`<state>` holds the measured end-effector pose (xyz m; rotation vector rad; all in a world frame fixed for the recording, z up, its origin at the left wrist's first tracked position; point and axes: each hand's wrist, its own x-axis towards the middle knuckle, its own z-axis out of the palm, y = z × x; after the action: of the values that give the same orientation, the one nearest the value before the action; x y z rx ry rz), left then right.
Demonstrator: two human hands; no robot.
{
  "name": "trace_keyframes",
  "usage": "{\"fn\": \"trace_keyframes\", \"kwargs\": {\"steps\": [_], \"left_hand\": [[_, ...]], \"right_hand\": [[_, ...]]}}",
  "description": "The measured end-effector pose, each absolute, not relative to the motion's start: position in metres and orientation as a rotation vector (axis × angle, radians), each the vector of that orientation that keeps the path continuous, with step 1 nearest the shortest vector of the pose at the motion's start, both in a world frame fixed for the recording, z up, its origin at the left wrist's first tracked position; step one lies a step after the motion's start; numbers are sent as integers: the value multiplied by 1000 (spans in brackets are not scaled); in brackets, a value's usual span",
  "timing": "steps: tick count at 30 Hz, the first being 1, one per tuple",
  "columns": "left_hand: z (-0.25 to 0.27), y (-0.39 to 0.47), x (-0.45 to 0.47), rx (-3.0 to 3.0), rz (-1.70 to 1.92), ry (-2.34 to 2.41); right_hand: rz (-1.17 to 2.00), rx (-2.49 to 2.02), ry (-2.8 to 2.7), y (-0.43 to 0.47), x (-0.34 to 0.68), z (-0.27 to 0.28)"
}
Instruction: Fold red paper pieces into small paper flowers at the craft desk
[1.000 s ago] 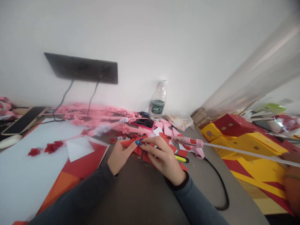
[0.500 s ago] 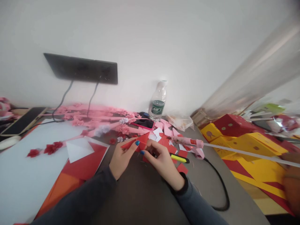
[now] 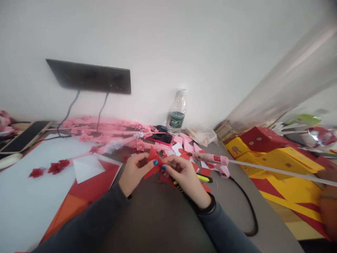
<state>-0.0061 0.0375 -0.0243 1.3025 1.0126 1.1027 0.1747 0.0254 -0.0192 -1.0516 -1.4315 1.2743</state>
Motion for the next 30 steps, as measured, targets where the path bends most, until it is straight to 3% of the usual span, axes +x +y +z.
{"fn": "trace_keyframes", "kwargs": {"steps": [6,30], "left_hand": [[-29,34,-1,1216,1205,956],[-24,28,3,1301,1281,963]], "right_hand": [[1331,-989,-1347,22,171,-19],[1070,-1031,-1415,17,169,-12]]}}
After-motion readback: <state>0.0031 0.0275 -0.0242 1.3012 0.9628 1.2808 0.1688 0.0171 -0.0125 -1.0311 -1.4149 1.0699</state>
